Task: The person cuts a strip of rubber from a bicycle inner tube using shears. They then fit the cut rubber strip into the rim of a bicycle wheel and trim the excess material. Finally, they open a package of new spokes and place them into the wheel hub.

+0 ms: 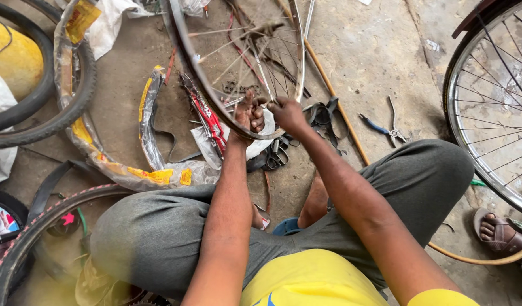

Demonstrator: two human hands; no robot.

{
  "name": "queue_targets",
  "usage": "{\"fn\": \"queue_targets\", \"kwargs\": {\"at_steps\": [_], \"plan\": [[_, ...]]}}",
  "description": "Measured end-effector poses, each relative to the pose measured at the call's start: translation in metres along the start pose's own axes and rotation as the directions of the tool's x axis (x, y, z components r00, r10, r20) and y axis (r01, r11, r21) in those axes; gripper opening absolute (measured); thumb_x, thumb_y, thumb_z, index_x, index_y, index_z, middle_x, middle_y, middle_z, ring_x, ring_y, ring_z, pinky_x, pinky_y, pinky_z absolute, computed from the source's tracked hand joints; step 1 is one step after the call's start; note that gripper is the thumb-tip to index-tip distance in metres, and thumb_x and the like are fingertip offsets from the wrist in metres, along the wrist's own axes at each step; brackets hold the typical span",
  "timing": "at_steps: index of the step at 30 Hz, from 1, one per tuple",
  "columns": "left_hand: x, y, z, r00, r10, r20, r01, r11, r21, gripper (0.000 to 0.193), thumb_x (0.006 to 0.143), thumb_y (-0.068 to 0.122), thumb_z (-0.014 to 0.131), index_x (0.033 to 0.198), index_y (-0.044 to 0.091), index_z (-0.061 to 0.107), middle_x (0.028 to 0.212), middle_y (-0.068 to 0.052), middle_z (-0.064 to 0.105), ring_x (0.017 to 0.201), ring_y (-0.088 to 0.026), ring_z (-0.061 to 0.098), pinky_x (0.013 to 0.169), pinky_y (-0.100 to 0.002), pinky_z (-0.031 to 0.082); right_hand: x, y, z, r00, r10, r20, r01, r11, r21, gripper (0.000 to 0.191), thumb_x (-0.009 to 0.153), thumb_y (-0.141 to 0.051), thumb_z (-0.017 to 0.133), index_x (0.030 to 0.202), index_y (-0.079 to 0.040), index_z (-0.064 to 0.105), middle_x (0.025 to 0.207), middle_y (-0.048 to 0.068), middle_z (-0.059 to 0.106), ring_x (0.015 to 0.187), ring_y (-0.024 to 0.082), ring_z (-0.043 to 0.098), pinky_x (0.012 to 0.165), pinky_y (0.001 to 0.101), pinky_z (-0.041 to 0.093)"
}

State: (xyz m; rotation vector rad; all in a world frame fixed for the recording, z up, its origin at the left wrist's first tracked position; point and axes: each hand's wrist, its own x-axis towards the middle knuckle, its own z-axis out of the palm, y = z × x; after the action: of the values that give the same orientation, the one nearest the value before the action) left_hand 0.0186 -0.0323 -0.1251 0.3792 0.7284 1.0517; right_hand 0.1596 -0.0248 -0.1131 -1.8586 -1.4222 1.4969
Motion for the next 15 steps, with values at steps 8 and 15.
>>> {"fn": "queue_targets", "kwargs": {"at_steps": [8,15], "plan": [[-0.020,-0.016,-0.038,0.958,-0.116,-0.263,0.056,0.973,-0.224,0.071,0.088,0.070,0.064,0.107,0.001,0.069,0.068,0.000,0.059,0.049,-0.010,0.053,0.044,-0.025,0.048,-0.022,0.005,0.033,0.941,-0.338,0.000,0.280,0.783,-0.555,0.013,0.089,-0.013,0.059,0.097,-0.008,0.068,0.083,0.016,0.070,0.079,0.034,0.068,0.073,0.0516,0.054],[-0.036,-0.076,-0.068,0.551,-0.599,-0.581,0.818,0.525,0.234,0.044,0.096,0.045,0.066,0.101,0.001,0.065,0.073,-0.011,0.066,0.055,-0.025,0.063,0.050,-0.039,0.054,-0.022,0.001,0.031,0.974,-0.224,0.034,0.212,0.850,-0.481,0.021,0.090,-0.024,0.063,0.103,-0.010,0.072,0.096,0.020,0.072,0.091,0.039,0.069,0.083,0.0519,0.054]]}}
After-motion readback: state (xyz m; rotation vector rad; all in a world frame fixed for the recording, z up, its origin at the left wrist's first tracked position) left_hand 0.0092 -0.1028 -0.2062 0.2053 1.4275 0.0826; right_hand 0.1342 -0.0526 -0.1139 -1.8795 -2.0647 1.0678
